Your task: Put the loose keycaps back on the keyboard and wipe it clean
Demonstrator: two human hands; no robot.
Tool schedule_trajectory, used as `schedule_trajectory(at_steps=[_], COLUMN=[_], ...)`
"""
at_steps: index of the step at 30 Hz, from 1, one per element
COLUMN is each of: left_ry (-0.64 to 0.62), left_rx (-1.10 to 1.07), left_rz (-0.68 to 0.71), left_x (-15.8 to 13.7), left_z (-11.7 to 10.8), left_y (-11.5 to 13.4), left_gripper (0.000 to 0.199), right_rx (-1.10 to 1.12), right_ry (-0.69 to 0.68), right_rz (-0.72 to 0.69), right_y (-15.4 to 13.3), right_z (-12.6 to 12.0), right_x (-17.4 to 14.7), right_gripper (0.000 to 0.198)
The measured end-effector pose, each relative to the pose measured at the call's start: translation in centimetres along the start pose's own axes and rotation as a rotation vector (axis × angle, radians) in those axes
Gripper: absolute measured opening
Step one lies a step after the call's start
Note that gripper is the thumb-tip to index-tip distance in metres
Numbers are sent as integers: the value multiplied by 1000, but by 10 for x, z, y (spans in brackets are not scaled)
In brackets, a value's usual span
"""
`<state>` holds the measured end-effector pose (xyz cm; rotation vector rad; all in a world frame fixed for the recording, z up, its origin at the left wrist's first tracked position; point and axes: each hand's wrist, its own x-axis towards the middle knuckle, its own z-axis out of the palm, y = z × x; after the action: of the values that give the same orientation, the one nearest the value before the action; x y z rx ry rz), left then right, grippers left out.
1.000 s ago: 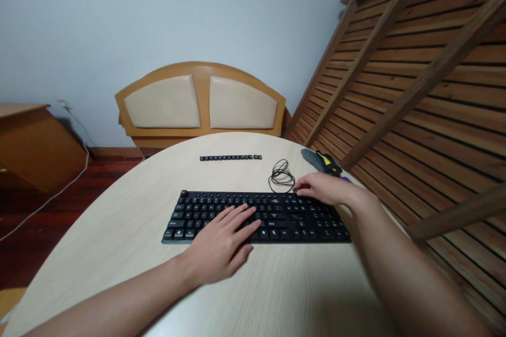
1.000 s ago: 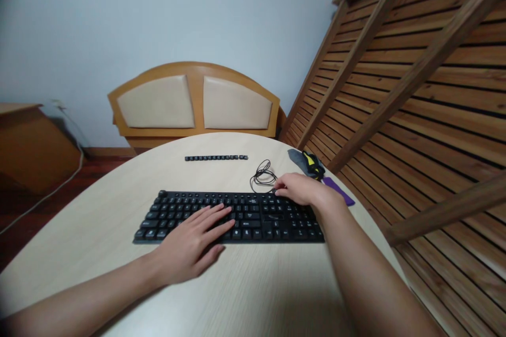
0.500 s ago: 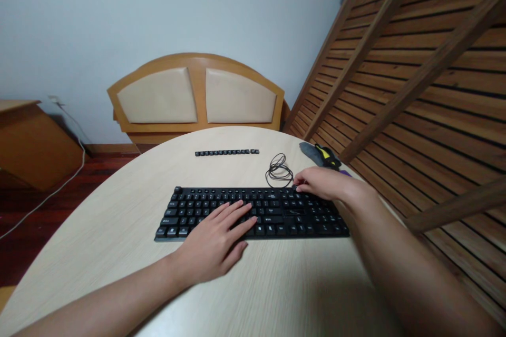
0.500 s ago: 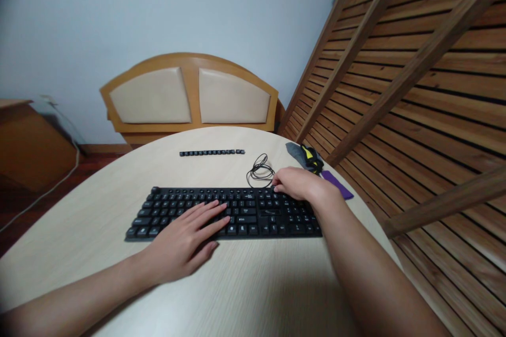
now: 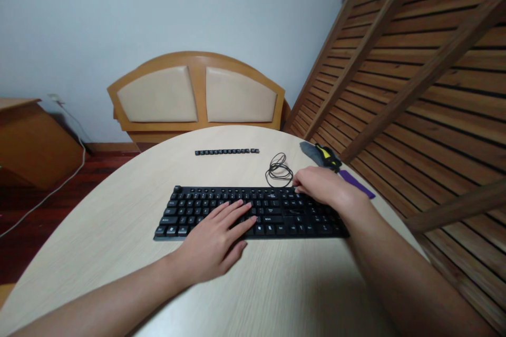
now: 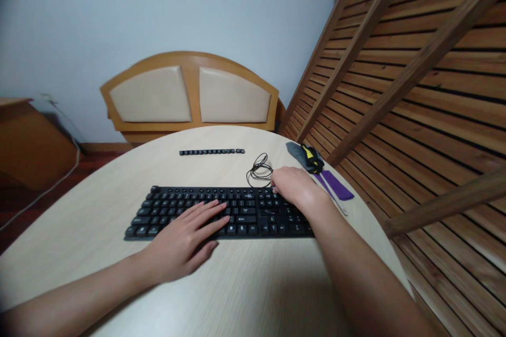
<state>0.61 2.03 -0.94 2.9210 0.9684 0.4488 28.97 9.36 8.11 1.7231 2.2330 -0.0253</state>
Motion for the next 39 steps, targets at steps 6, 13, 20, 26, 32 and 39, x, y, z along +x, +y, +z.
schedule_trajectory(at_steps=[6,13,20,26,32,39], left_ry=[11,42,35,33,27,35], left_rx=[-22,-44,-30,-34,-51,-54], left_rz=[0,8,5,9,-1,-1], left_x=[0,2,2,2,3,3], left_z=[-1,-1,1,-1,-3,-4], left_y=[0,1,0,1,1,2], left_gripper=[52,51,51,51,50,51], right_rx=[9,73,113,121,131,121], right_ry=[-16,48,351,323,300,274], right_rz=[8,-40,-33,11,42,59], right_y=[-5,6,-17,-40,-48,-48], right_z=[-4,1,-7,0,6,12], right_x=[-2,0,42,107,138,147], right_gripper=[22,23,32,34,47,30])
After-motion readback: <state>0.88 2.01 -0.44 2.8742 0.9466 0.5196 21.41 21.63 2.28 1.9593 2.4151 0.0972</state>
